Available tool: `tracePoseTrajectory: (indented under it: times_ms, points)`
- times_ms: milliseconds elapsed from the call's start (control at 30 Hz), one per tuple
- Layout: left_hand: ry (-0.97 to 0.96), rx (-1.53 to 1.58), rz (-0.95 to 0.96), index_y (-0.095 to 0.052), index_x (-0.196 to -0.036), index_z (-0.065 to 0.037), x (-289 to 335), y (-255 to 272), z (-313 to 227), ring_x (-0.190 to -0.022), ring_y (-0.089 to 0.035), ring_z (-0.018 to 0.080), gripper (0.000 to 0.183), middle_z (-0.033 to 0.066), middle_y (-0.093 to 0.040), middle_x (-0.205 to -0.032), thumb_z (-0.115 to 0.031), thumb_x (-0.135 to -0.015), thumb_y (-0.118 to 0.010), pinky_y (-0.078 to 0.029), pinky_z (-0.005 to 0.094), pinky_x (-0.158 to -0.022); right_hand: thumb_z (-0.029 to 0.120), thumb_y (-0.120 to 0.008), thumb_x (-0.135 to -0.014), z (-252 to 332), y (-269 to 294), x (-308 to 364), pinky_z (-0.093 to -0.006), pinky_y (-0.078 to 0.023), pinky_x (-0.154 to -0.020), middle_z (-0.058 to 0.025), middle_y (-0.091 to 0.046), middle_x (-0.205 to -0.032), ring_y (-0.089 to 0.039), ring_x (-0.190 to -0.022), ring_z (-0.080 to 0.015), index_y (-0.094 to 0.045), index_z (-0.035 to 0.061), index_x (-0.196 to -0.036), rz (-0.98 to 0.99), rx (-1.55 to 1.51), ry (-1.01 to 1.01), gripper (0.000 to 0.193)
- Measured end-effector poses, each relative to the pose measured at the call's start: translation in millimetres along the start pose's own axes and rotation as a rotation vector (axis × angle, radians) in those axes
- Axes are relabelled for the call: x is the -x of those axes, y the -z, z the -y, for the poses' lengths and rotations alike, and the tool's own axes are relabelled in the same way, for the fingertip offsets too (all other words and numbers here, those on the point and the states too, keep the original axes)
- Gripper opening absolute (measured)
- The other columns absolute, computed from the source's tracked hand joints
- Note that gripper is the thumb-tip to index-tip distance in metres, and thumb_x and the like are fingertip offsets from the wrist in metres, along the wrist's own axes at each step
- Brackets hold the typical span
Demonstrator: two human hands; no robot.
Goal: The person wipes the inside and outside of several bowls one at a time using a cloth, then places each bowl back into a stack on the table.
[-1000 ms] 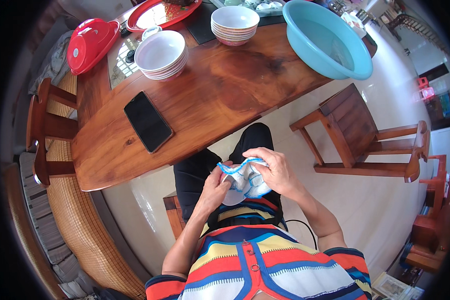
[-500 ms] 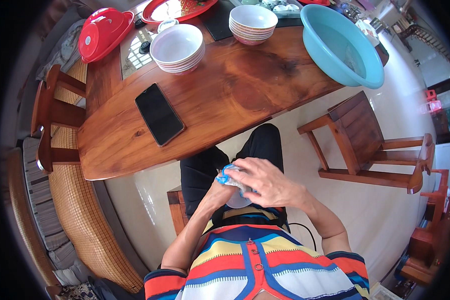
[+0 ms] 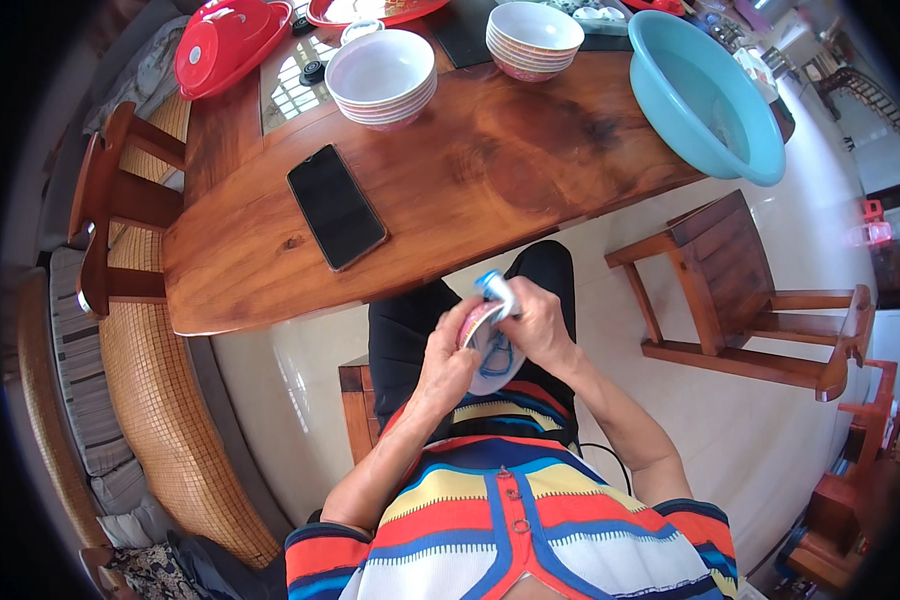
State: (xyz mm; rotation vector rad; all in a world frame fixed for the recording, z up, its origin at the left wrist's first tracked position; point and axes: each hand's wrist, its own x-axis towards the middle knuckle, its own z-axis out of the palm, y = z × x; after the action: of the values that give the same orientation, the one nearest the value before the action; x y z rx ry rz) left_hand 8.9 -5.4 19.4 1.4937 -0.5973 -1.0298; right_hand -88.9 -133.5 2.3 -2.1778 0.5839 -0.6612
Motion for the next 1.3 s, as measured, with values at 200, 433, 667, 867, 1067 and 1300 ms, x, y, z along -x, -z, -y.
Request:
tracePoseTrajectory:
  times_ms: [200, 433, 667, 867, 1067, 1300]
  points:
    - [-0.191, -0.113, -0.141, -0.047, -0.126, 0.000, -2.1, -19.7, -41.5, -0.111, -0.049, 0.0259, 0.068, 0.0126, -0.050, -0.115, 0.008, -0.059, -0.041, -0.033, 0.0301, -0.100, 0.024, -0.058, -0.091, 1.9, -40.2, 31.8, -0.0290, -0.049, -0.077, -0.0052, -0.063, -0.100, -0.060, -0.090, -0.0129, -0.058, 0.0011, -0.109, -0.228, -1.229, -0.852, 0.030]
    - [-0.307, -0.109, -0.146, -0.038, -0.131, -0.003, -2.2, -18.6, -32.1, -0.113, -0.047, 0.0235, 0.066, 0.0118, -0.045, -0.120, 0.004, -0.067, -0.050, -0.035, 0.0333, -0.101, 0.018, -0.060, -0.089, -9.9, -14.7, 19.3, -0.0288, -0.049, -0.071, -0.0035, -0.065, -0.089, -0.061, -0.079, -0.0143, -0.061, 0.0008, -0.103, -0.077, -0.955, -0.775, 0.023]
    - [-0.203, -0.450, 0.109, -0.037, -0.129, -0.001, -4.6, -11.0, -40.7, -0.112, -0.049, 0.0311, 0.061, 0.0193, -0.048, -0.117, 0.002, -0.070, -0.052, -0.037, 0.0338, -0.098, 0.005, -0.065, -0.066, 30.1, 42.6, -15.7, -0.0362, -0.051, -0.064, -0.0079, -0.058, -0.083, -0.060, -0.078, -0.0279, -0.059, 0.0059, -0.085, -0.038, 0.420, 0.362, 0.020]
    - [-0.158, -0.081, -0.056, -0.038, -0.131, -0.005, -4.5, -17.7, -29.0, -0.104, -0.047, 0.0167, 0.068, 0.0072, -0.046, -0.113, 0.016, -0.065, -0.036, -0.035, 0.0259, -0.094, 0.005, -0.065, -0.069, 19.0, 26.9, -15.3, -0.0331, -0.051, -0.063, -0.0112, -0.059, -0.082, -0.061, -0.075, -0.0279, -0.058, 0.0036, -0.087, -0.116, 0.069, 0.115, 0.020]
    - [-0.320, 0.089, -0.222, -0.036, -0.131, -0.001, -11.2, -23.3, -35.0, -0.115, -0.043, 0.0190, 0.065, 0.0096, -0.044, -0.119, 0.009, -0.067, -0.037, -0.029, 0.0287, -0.103, 0.023, -0.055, -0.092, 17.0, -28.8, 11.2, -0.0293, -0.050, -0.078, -0.0048, -0.062, -0.103, -0.061, -0.092, -0.0153, -0.054, 0.0035, -0.114, -0.262, -1.319, -0.875, 0.029]
    - [-0.254, -0.023, -0.102, -0.038, -0.129, -0.003, -12.1, -7.7, -49.4, -0.114, -0.045, 0.0215, 0.061, 0.0119, -0.047, -0.120, 0.007, -0.069, -0.045, -0.034, 0.0308, -0.100, 0.015, -0.057, -0.087, 6.3, -8.6, 6.9, -0.0282, -0.049, -0.069, -0.0060, -0.064, -0.091, -0.060, -0.083, -0.0128, -0.060, -0.0006, -0.101, -0.127, -0.989, -0.766, 0.021]
